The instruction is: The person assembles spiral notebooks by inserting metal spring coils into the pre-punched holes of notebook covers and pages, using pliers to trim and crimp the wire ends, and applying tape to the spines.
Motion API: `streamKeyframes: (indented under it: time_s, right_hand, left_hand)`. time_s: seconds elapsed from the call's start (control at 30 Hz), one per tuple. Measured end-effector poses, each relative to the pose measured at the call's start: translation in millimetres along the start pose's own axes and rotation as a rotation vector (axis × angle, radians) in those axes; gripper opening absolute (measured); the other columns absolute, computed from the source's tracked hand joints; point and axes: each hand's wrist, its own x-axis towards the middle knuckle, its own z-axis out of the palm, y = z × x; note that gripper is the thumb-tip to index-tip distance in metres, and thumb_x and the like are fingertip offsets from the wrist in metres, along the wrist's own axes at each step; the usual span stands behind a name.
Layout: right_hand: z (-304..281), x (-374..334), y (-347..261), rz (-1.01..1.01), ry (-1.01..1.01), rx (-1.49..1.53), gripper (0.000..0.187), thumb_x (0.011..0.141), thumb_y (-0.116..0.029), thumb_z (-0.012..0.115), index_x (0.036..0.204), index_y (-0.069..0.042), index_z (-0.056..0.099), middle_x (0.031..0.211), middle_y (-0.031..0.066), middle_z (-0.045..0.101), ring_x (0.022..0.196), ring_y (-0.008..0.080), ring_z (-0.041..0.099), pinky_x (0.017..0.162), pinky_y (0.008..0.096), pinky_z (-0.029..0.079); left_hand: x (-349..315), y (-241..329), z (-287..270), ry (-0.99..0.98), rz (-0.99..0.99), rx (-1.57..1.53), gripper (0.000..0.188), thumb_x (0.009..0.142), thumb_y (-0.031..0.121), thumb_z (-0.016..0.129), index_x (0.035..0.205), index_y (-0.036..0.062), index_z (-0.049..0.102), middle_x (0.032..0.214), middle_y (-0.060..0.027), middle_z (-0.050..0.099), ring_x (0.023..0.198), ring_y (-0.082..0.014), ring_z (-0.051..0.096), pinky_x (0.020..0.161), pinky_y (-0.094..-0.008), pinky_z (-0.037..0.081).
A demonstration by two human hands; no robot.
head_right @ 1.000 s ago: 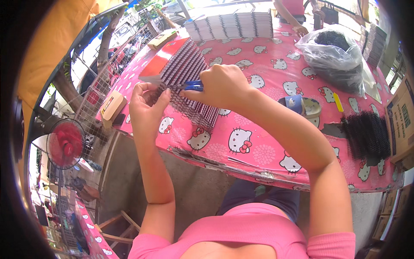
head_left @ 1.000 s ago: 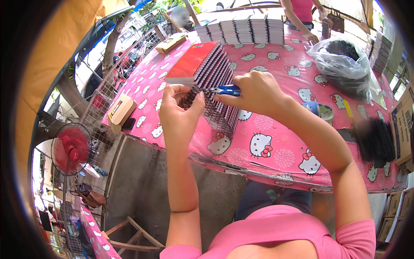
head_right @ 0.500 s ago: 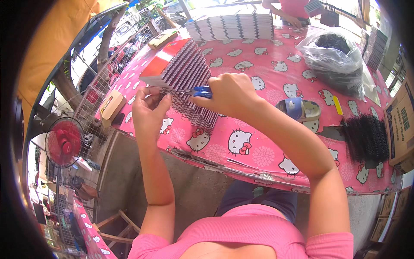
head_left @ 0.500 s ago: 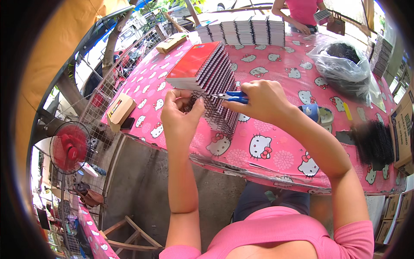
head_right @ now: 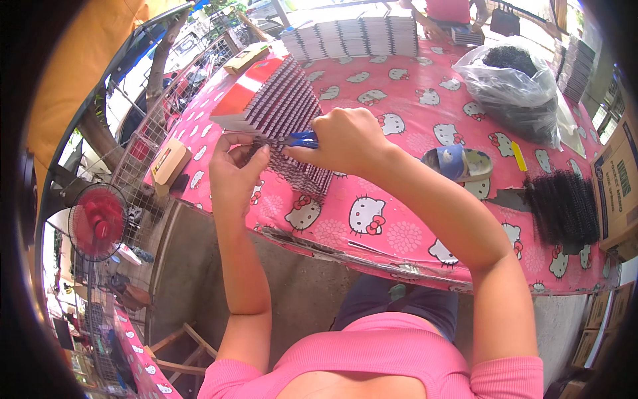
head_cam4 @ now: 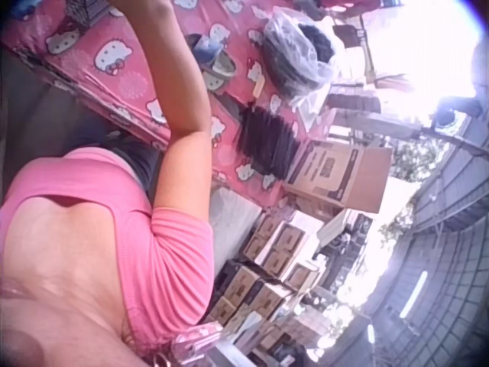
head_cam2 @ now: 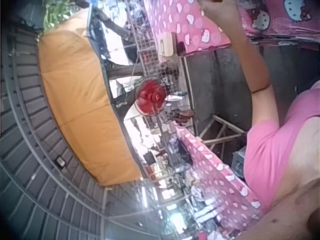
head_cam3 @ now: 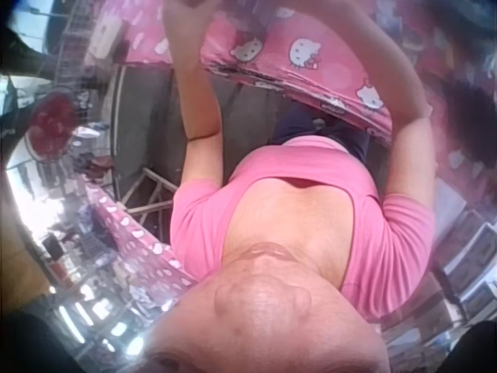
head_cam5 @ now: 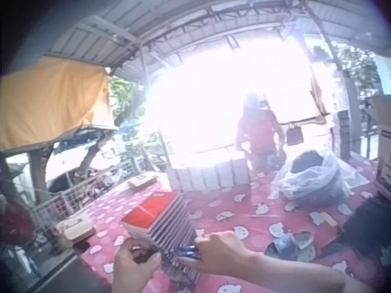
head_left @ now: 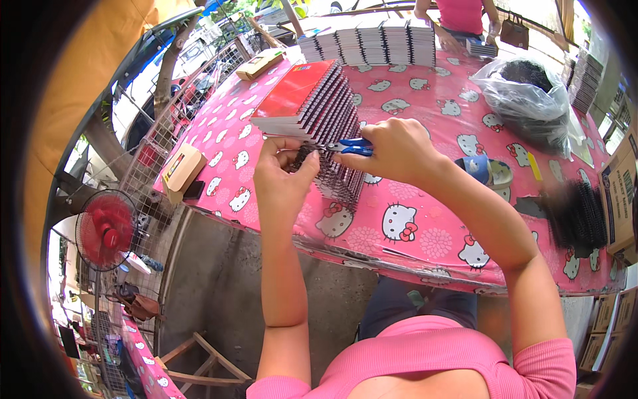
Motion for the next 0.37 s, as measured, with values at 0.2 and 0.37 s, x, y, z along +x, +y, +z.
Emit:
streamKeyframes:
  time_s: [0.2, 0.37]
  right_hand:
    - [12.1, -11.7, 16.9, -0.138, 0.293, -0.050, 0.060, 0.076, -0.063, 0.064, 0.080, -0.003, 0.063, 0.072, 0.0124, 0.064, 0.065, 0.0296, 0.065, 0.062, 0.0408, 0.052]
    - [16.7, -7.0, 11.7, -0.141, 0.216, -0.081, 0.064, 0.075, -0.064, 0.064, 0.094, -0.003, 0.063, 0.086, 0.0155, 0.065, 0.077, 0.0306, 0.066, 0.073, 0.0407, 0.052]
  left_hand:
    - [-3.6, -2.1, -2.5, -0.018, -0.138, -0.110, 0.045, 0.078, 0.013, 0.076, 0.112, 0.0011, 0.048, 0.081, -0.0082, 0.063, 0.065, -0.0078, 0.056, 0.043, -0.0202, 0.038]
    - [-4.1, -5.2, 0.7, -0.049, -0.122, -0.005, 0.049, 0.080, 0.015, 0.076, 0.116, 0.0014, 0.046, 0.084, -0.0087, 0.064, 0.061, -0.0097, 0.058, 0.042, -0.0195, 0.040]
